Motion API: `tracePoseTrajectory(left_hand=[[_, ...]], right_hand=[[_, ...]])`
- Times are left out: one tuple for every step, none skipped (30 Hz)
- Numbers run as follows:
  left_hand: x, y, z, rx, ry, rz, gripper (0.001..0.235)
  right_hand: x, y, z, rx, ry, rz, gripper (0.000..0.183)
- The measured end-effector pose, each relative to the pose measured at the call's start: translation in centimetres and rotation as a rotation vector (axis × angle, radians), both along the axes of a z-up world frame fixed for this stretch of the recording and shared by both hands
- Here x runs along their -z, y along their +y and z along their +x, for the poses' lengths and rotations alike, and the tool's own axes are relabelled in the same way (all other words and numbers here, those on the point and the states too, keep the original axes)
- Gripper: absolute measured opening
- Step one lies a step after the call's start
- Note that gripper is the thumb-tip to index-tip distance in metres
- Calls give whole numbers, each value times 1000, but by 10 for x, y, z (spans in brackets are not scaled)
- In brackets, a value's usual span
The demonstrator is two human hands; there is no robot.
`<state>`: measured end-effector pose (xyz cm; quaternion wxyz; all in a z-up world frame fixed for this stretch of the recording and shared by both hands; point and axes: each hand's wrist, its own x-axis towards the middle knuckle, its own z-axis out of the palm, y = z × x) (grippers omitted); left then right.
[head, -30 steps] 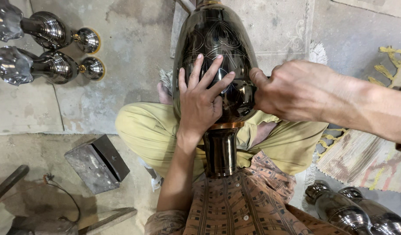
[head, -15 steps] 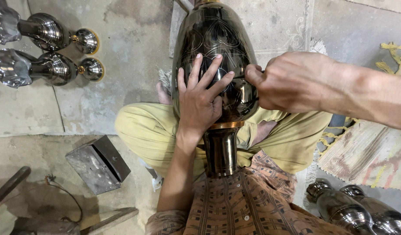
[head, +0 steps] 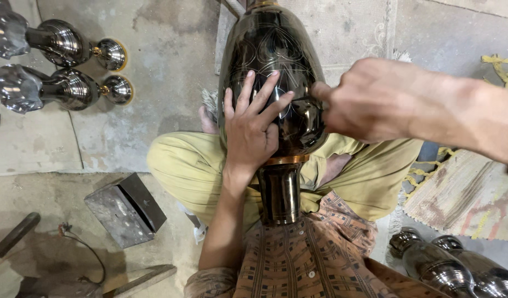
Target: The person sits cross-legged on the floor and uses a small metal tool to engrave intricate patterns onto the surface of a large, polished metal vase. The person holds the vase steady with one hand while carefully carving designs with the other.
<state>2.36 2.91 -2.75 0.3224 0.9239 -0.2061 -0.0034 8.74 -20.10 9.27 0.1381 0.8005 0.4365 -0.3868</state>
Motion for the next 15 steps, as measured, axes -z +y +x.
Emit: tracePoseTrajectory(left_hand=[[4, 2, -1, -17, 30, -31, 57], [8, 4, -1, -34, 59, -61, 57], [13, 7, 0, -56, 78, -125, 57], [17, 10, 1, -77, 97, -190, 61], [22, 14, 2, -98, 115, -252, 68], [26, 19, 4, -163, 186, -211, 72], [30, 23, 6, -229, 255, -172, 75], [34, 27, 8, -296, 326, -133, 79], [37, 31, 12, -321, 379, -201, 79], [40, 34, 17, -347, 432, -270, 79], [44, 38, 21, -371, 483, -339, 80], [46, 42, 22, -371, 498, -370, 79], [47, 45, 23, -368, 515, -400, 79], [49, 47, 23, -364, 531, -430, 79], [51, 49, 24, -366, 545, -424, 79]], right_hand=[[5, -6, 0, 77, -14, 200, 41], [12, -14, 0, 156, -30, 400, 42], [21, -25, 1, 268, 61, 602, 47], [31, -38, 1, 379, 153, 804, 54], [45, -51, 1, 491, 248, 1007, 62], [65, -60, -4, 620, 190, 1034, 65], [90, -62, -14, 747, 131, 1057, 69], [117, -64, -22, 873, 71, 1076, 73], [143, -68, -37, 1134, 28, 1060, 61], [170, -69, -55, 1395, -16, 1030, 50], [200, -61, -69, 1648, 47, 1109, 49], [226, -58, -81, 1904, 118, 1180, 49], [249, -53, -91, 2089, 176, 1211, 50], [268, -45, -100, 2183, 208, 1183, 51], [283, -36, -106, 2211, 218, 1137, 53]])
